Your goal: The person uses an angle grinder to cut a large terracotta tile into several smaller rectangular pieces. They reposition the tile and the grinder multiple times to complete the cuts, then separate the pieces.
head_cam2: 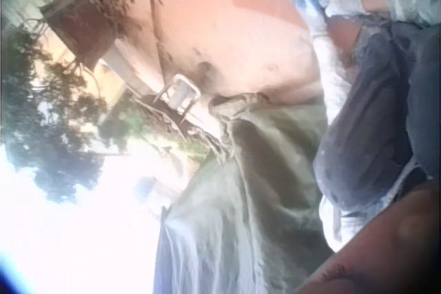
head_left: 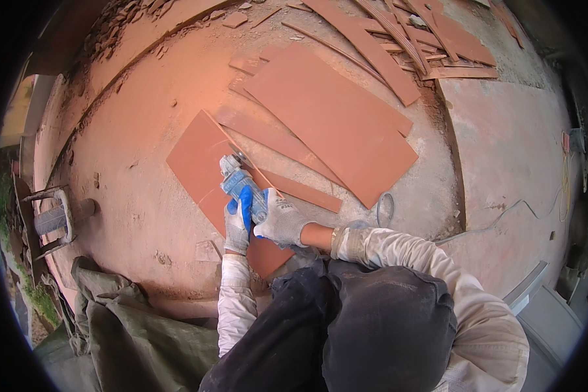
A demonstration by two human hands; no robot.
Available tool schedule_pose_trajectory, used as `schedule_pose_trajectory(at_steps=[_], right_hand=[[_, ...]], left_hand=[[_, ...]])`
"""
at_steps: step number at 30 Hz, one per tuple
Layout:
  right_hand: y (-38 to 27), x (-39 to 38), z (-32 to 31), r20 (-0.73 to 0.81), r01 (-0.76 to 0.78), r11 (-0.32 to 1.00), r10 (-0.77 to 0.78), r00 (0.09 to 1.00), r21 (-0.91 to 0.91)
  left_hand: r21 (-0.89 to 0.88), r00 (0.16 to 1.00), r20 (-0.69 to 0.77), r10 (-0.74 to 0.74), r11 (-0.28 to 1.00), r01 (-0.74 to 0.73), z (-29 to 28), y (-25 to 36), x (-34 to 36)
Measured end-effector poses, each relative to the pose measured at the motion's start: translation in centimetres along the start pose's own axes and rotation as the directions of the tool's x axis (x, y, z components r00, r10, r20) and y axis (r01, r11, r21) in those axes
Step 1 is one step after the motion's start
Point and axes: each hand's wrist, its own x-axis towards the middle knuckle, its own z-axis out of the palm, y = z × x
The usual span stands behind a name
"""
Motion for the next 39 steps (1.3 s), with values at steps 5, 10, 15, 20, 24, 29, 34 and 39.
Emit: schedule_pose_trajectory(at_steps=[5,10,15,20,24,29,34,39], right_hand=[[0.4,0.0,0.0,-0.046,0.037,0.997,-0.040,0.998,-0.068],[1.2,0.8,-0.1,-0.026,0.034,0.988,-0.038,0.999,-0.149],[1.8,1.5,0.1,-0.029,0.030,0.979,-0.037,0.999,-0.202],[2.1,1.5,0.1,-0.013,0.037,0.981,-0.041,0.999,-0.192],[1.9,1.5,0.2,-0.031,0.006,0.976,-0.013,0.999,-0.219],[2.1,1.5,0.0,-0.013,0.045,0.989,-0.047,0.999,-0.139],[2.4,1.8,0.2,-0.028,0.055,0.984,-0.061,0.998,-0.170],[2.4,1.8,0.2,-0.045,0.061,0.985,-0.069,0.997,-0.161]], left_hand=[[0.084,0.995,-0.028,0.097,0.992,-0.094,1.0,0.4,-0.4],[0.056,0.994,-0.039,0.098,0.994,-0.096,1.8,1.4,-1.0],[0.032,0.998,-0.057,0.035,0.999,-0.033,2.1,1.7,-1.0],[-0.098,0.996,-0.084,0.027,0.995,-0.035,2.6,1.9,-1.6],[0.020,0.996,-0.084,0.032,0.999,-0.030,2.4,2.5,-1.9],[-0.034,0.994,-0.102,0.031,0.999,-0.035,2.7,1.8,-1.6],[0.030,0.992,-0.119,0.029,0.999,-0.026,2.5,1.0,-1.1],[0.085,0.991,-0.133,-0.027,0.996,0.039,2.6,1.4,-1.3]])
